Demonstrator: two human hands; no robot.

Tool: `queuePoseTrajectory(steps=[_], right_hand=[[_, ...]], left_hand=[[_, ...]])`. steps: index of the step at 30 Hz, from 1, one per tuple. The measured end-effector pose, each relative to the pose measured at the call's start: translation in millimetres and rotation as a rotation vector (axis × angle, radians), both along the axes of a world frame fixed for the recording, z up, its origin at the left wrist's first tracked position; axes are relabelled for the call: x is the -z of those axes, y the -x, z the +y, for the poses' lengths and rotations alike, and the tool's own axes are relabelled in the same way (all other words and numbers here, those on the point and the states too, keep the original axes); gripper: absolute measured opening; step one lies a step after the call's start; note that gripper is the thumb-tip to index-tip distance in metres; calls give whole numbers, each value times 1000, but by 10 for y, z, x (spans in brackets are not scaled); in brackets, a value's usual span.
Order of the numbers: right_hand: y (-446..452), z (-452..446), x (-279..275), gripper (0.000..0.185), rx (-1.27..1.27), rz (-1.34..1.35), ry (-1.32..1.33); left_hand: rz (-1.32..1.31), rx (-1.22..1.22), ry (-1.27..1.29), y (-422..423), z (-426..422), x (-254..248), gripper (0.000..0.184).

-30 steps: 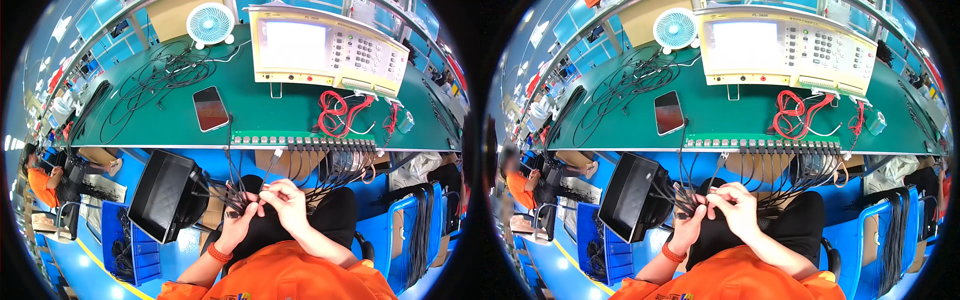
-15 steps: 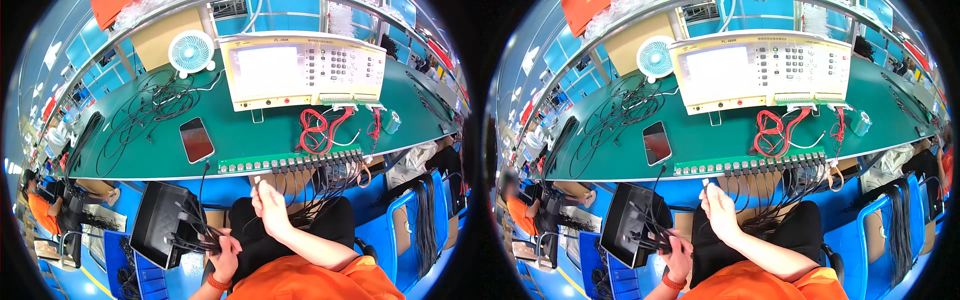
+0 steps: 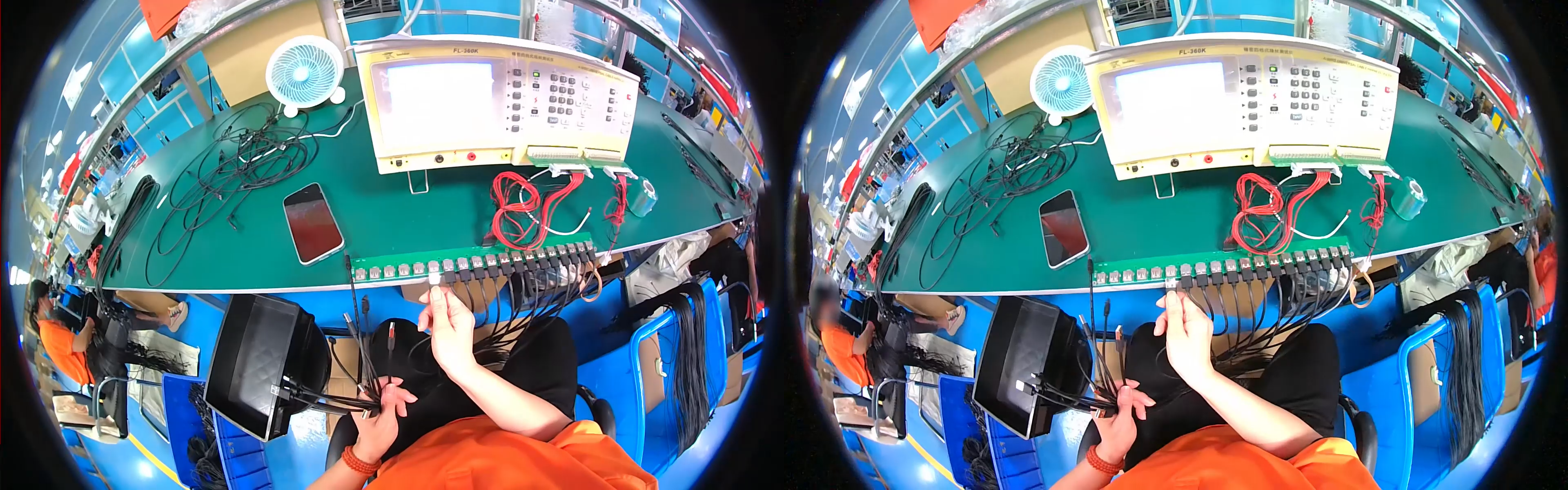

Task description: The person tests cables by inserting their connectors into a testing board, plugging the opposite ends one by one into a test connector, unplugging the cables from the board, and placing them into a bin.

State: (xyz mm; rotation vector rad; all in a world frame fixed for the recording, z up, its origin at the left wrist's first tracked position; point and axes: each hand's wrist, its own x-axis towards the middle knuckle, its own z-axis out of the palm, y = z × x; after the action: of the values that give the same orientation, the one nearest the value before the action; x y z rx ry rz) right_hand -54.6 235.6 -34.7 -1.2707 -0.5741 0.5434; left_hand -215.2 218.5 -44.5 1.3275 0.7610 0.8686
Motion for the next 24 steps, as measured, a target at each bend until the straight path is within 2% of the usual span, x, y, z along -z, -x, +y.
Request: queuePoseTrajectory(steps=[13,24], right_hand=[[-42,0,8,27,31,-27,9],[-57,18,42,27,12,-28,-22]], left_hand=[[18,60,-74,-12,28,104,23],[21,49,29,-66,25,48,23]])
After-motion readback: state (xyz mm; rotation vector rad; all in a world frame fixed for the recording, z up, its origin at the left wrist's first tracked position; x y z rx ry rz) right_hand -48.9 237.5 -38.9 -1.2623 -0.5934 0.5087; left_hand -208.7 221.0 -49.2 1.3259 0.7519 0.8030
